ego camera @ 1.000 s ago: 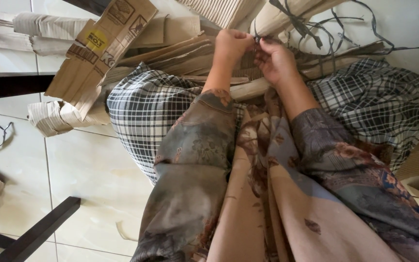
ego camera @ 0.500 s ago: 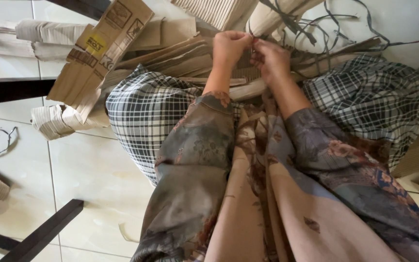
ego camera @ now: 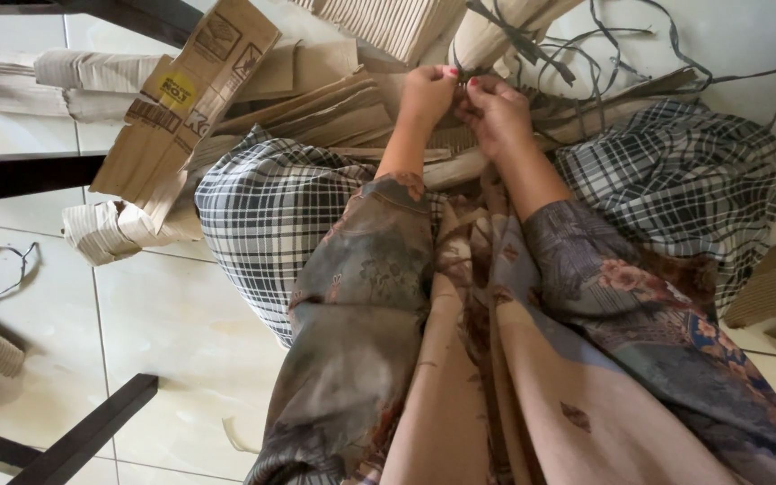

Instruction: The person sits on the floor and ties black string around cylindrical rolls of corrugated cardboard. They use scissors to cut the string and place the cut pieces into a nearby basin. The person handles multiple rolls, securing them with string.

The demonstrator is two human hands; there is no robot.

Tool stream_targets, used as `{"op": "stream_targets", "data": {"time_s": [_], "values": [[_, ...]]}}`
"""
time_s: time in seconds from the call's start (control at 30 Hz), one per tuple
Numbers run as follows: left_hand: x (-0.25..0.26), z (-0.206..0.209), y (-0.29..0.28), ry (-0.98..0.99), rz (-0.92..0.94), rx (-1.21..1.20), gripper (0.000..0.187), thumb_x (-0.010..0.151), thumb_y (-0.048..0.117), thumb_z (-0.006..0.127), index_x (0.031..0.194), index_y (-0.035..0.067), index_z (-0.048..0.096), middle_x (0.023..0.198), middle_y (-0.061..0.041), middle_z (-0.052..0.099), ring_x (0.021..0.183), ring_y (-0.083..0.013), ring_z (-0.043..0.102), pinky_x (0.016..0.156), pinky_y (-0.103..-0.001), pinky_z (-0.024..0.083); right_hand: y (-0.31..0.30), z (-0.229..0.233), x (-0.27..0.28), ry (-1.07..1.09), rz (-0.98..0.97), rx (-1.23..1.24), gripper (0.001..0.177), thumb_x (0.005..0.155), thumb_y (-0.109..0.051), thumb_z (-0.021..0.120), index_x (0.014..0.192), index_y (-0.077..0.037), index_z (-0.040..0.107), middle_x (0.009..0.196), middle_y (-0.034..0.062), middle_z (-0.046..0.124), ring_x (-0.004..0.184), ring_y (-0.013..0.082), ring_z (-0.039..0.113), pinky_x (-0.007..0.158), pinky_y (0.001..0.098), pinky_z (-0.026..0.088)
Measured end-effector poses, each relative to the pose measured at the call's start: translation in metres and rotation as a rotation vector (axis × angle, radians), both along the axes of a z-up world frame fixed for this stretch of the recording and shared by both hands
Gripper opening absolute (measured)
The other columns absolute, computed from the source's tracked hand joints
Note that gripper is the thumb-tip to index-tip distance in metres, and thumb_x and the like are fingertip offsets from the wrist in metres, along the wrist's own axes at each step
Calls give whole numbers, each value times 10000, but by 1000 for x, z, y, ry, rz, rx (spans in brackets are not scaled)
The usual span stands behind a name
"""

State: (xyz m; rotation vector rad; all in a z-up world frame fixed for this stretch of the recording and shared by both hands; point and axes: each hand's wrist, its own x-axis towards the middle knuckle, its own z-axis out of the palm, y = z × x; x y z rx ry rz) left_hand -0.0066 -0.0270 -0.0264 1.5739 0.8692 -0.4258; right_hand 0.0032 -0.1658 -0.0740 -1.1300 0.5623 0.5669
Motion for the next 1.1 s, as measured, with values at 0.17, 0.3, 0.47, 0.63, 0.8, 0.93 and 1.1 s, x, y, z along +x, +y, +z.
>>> {"op": "stream_targets", "data": {"time_s": [0.17, 0.3, 0.47, 0.63, 0.8, 0.93, 1.1], "values": [[3, -3, -1, 7, 121, -90, 164, 954, 175, 548, 908, 137, 701, 854, -29, 727, 836, -165, 636, 787, -324, 517, -1, 14, 3, 49, -78, -24, 82, 954, 47, 679, 916, -25, 669, 834, 104, 656, 742, 213, 641, 721, 398, 664], [3, -26, -3, -58, 204, -126, 198, 888, 124, 556, 712, 156, 642, 717, -10, 677, 684, -151, 548, 636, -317, 443, -2, -8, 10, 1, -153, 42, 107, 939, 102, 642, 965, 0, 621, 847, 133, 633, 711, 234, 621, 692, 457, 668], [2, -36, 2, -117, 155, -104, 139, 945, 198, 597, 946, 134, 720, 820, -18, 714, 750, -136, 590, 710, -295, 487, -6, -24, 23, -130, -47, -10, 62, 921, 22, 666, 931, -38, 675, 719, 97, 613, 638, 183, 627, 779, 515, 709], [-7, 12, 9, -322, -185, 388, 245, 964, 337, 590, 1030, 126, 698, 1020, -59, 757, 969, -254, 694, 820, -399, 546, -28, 16, 24, -353, 309, -541, 237, 894, -151, 773, 1105, -46, 750, 896, 60, 762, 634, 140, 704, 529, 312, 628], [-13, 75, 8, -556, -184, 367, 235, 942, 193, 608, 1169, 132, 609, 1096, -93, 733, 961, -263, 737, 781, -427, 580, -59, 67, 6, -790, 454, -1039, 218, 889, -357, 745, 839, -149, 705, 668, 32, 619, 674, 233, 613, 661, 440, 460], [-14, 118, 11, -925, -303, 415, 585, 892, 40, 787, 1398, 61, 495, 1350, -160, 652, 1273, -329, 652, 1083, -466, 553, -69, 152, -4, -962, 187, -776, 110, 1057, -115, 531, 1144, -69, 484, 1073, 144, 503, 945, 279, 569, 744, 396, 517], [-5, 125, 1, -944, -324, 388, 698, 868, 7, 779, 1463, -29, 415, 1354, -206, 648, 1267, -352, 651, 1146, -492, 523, -102, 132, 38, -722, 451, -957, 365, 1073, -198, 551, 1398, -40, 604, 1461, 197, 545, 1342, 403, 486, 1086, 557, 419]]}}
